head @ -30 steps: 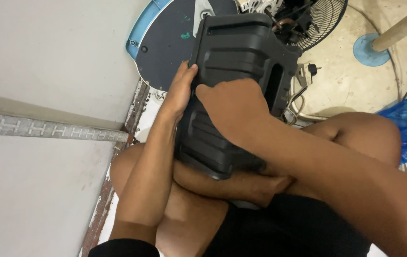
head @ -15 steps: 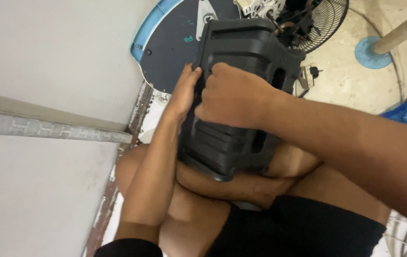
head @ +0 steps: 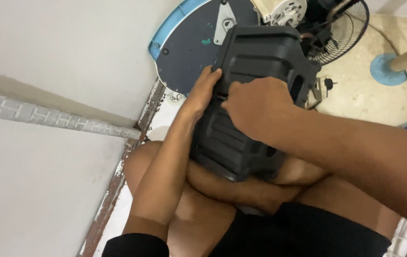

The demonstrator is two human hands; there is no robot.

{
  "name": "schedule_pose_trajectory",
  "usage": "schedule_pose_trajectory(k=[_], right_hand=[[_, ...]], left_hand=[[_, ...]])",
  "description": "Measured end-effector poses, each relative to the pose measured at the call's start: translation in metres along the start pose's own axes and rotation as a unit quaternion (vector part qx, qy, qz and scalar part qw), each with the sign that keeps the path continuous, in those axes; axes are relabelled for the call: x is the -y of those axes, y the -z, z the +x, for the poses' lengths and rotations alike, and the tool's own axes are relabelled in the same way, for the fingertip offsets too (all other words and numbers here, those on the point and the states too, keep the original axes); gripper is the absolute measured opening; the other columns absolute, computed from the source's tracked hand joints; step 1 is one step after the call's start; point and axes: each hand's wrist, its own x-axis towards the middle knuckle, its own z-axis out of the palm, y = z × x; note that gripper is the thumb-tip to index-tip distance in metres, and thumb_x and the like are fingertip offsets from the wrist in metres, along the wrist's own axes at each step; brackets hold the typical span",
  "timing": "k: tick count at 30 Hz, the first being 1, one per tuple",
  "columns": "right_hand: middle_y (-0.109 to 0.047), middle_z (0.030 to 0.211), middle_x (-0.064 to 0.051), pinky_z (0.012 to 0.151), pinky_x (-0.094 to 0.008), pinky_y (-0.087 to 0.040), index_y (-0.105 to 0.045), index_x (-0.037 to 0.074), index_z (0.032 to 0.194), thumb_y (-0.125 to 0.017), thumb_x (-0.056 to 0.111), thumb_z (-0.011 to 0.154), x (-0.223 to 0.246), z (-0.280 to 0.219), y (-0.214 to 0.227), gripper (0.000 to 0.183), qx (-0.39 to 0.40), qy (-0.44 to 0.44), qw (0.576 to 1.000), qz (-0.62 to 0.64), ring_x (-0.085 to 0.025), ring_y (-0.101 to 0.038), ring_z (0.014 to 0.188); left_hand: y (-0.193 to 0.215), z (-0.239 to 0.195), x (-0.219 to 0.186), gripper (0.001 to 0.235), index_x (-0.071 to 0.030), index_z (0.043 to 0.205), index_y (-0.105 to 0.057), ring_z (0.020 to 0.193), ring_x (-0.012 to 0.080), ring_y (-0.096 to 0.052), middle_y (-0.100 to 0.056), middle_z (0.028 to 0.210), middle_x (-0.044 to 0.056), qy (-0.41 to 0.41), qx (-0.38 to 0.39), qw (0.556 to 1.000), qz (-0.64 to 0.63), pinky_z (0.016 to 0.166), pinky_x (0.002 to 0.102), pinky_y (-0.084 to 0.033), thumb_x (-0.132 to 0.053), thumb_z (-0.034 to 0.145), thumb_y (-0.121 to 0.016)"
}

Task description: The person sits on the floor holding a black plastic housing on their lap and uses a screwdriver to unscrew and remove screws from its sides, repositioning the housing repeatedly to reach different screws and working the screws loose by hand.

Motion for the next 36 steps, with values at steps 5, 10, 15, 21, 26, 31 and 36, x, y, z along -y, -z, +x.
schedule_pose_trajectory(k=[5,10,15,21,26,31,36], right_hand=[[-0.066,0.062,-0.006,0.050,-0.033,-0.050,-0.065,0.012,0.077,-0.050,0.013,0.102,-0.009,0.006,0.007,0.029,0.028,-0.009,0.988,0.149,-0.023,-0.064,0.054],[-0.063,0.061,-0.005,0.056,-0.029,-0.047,-0.063,0.013,0.073,-0.056,0.015,0.104,0.003,-0.002,-0.013,0.032,-0.080,-0.016,0.977,0.196,-0.020,-0.064,0.059],[-0.053,0.052,0.002,0.051,-0.026,-0.040,-0.053,0.019,0.067,-0.065,0.014,0.099,0.008,-0.005,-0.033,0.034,-0.170,0.019,0.985,-0.014,-0.013,-0.054,0.049],[-0.045,0.055,0.001,0.058,-0.031,-0.034,-0.048,0.021,0.065,-0.073,0.006,0.091,0.021,0.001,-0.021,0.039,-0.286,0.020,0.953,-0.096,-0.015,-0.047,0.051],[-0.046,0.057,0.004,0.055,-0.029,-0.032,-0.050,0.022,0.069,-0.073,0.008,0.091,0.002,-0.002,-0.017,0.035,-0.283,0.020,0.955,-0.091,-0.013,-0.045,0.051],[-0.050,0.059,0.003,0.054,-0.029,-0.030,-0.055,0.021,0.075,-0.074,0.008,0.085,-0.015,-0.004,-0.019,0.025,-0.252,0.062,0.959,-0.116,-0.014,-0.046,0.050],[-0.061,0.065,-0.001,0.052,-0.031,-0.038,-0.062,0.021,0.098,-0.063,0.019,0.096,-0.029,-0.005,-0.009,0.003,-0.142,0.030,0.986,-0.077,-0.018,-0.058,0.052]], left_hand=[[0.005,0.005,0.008,0.074,-0.003,0.159,-0.035,0.155,0.0401,-0.022,-0.028,0.166,0.026,0.004,-0.006,1.000,-0.003,0.127,0.055,-0.017,-0.050,0.104,-0.049],[0.006,0.002,0.002,0.077,0.001,0.160,-0.029,0.156,0.0415,-0.018,-0.022,0.168,0.027,0.024,-0.003,1.000,0.001,0.128,0.055,-0.014,-0.049,0.104,-0.046],[0.005,0.009,0.012,0.074,-0.002,0.160,-0.032,0.154,0.0412,-0.025,-0.029,0.166,0.025,0.005,-0.002,1.000,0.010,0.127,0.056,-0.017,-0.050,0.105,-0.046],[0.002,-0.007,-0.008,0.078,-0.002,0.162,-0.026,0.157,0.0416,-0.017,-0.020,0.169,0.026,0.029,0.001,1.000,0.002,0.127,0.054,-0.016,-0.051,0.104,-0.045],[-0.002,-0.013,-0.020,0.081,-0.002,0.162,-0.025,0.158,0.0397,-0.011,-0.013,0.171,0.024,0.031,-0.002,0.999,-0.033,0.128,0.053,-0.013,-0.052,0.103,-0.048],[-0.008,-0.016,-0.026,0.090,-0.001,0.163,-0.020,0.158,0.0387,-0.006,-0.007,0.172,0.024,0.049,-0.008,0.997,-0.055,0.128,0.054,-0.009,-0.053,0.099,-0.054],[0.000,-0.003,-0.002,0.080,-0.001,0.160,-0.032,0.157,0.0389,-0.014,-0.019,0.170,0.023,0.032,-0.037,0.998,-0.035,0.129,0.051,-0.011,-0.049,0.101,-0.056]])
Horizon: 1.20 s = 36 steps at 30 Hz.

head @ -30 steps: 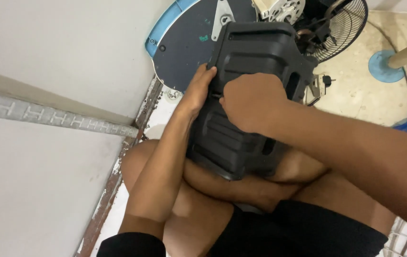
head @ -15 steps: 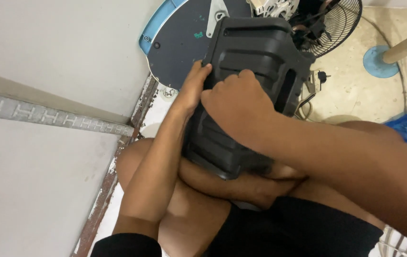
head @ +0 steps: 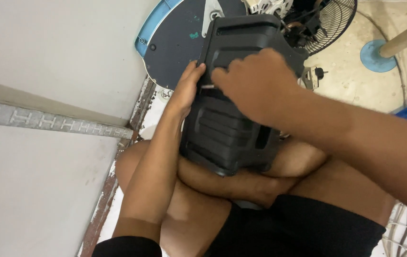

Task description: The person sits on the floor holding a black plastic housing on their lap and uses a screwdriver to unscrew and remove screws from its sides, repositioning the housing repeatedly to reach different screws and working the screws loose by hand.

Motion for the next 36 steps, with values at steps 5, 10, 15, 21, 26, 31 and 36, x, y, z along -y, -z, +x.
schedule_pose_trajectory(k=[5,10,15,21,26,31,36], right_hand=[[-0.067,0.080,-0.002,0.053,-0.033,-0.046,-0.066,0.013,0.098,-0.072,0.035,0.114,-0.033,-0.044,0.005,0.028,-0.232,-0.100,0.965,0.070,-0.022,-0.061,0.056],[-0.064,0.092,-0.026,0.068,-0.052,-0.040,-0.067,-0.014,0.119,-0.066,0.004,0.123,-0.061,-0.104,0.009,0.019,-0.265,-0.195,0.898,0.291,-0.043,-0.052,0.070],[-0.051,0.110,-0.017,0.086,-0.033,-0.051,-0.035,0.000,0.128,-0.041,-0.011,0.112,-0.034,-0.178,0.007,0.020,-0.315,-0.351,0.635,0.612,-0.025,-0.059,0.089],[-0.052,0.118,-0.023,0.095,-0.040,-0.050,-0.043,-0.009,0.136,-0.045,-0.018,0.107,-0.057,-0.200,-0.043,0.031,-0.370,-0.391,0.697,0.473,-0.030,-0.056,0.105],[-0.066,0.118,-0.021,0.098,-0.044,-0.047,-0.058,-0.001,0.131,-0.052,0.002,0.107,-0.063,-0.208,-0.094,0.025,-0.318,-0.442,0.630,0.555,-0.034,-0.062,0.112],[-0.069,0.111,-0.020,0.095,-0.037,-0.047,-0.063,0.001,0.134,-0.054,0.007,0.108,-0.044,-0.220,-0.105,0.028,-0.329,-0.431,0.540,0.644,-0.024,-0.061,0.104],[-0.070,0.111,-0.019,0.100,-0.047,-0.047,-0.064,0.006,0.131,-0.054,0.008,0.110,-0.036,-0.229,-0.089,0.023,-0.291,-0.435,0.608,0.598,-0.031,-0.064,0.111]], left_hand=[[0.011,0.023,0.036,0.058,0.003,0.145,-0.047,0.139,0.0253,-0.044,-0.050,0.149,0.016,-0.079,0.024,0.996,-0.031,0.117,0.035,-0.030,-0.030,0.098,-0.049],[-0.003,0.014,0.018,0.054,0.003,0.143,-0.050,0.120,0.0204,-0.057,-0.062,0.134,0.015,-0.121,0.074,0.990,-0.026,0.108,0.031,-0.038,-0.029,0.100,-0.048],[-0.024,0.011,0.007,0.054,0.008,0.142,-0.049,0.099,0.0161,-0.060,-0.066,0.119,0.011,-0.201,0.092,0.969,0.110,0.088,0.027,-0.048,-0.027,0.101,-0.054],[-0.067,-0.014,-0.040,0.054,-0.005,0.141,-0.053,0.100,0.0274,-0.070,-0.073,0.122,0.012,-0.234,0.104,0.927,0.275,0.089,0.037,-0.051,-0.034,0.095,-0.055],[-0.094,-0.049,-0.069,0.060,-0.004,0.145,-0.051,0.113,0.0360,-0.060,-0.065,0.129,0.019,-0.250,0.114,0.906,0.322,0.099,0.047,-0.044,-0.040,0.098,-0.053],[-0.105,-0.108,-0.080,0.063,-0.015,0.149,-0.051,0.135,0.0360,-0.055,-0.062,0.142,0.014,-0.205,0.081,0.907,0.360,0.115,0.051,-0.041,-0.051,0.097,-0.054],[-0.094,-0.178,-0.058,0.068,-0.002,0.157,-0.036,0.141,0.0493,-0.042,-0.046,0.151,0.029,-0.255,-0.022,0.882,0.395,0.116,0.061,-0.030,-0.043,0.105,-0.048]])
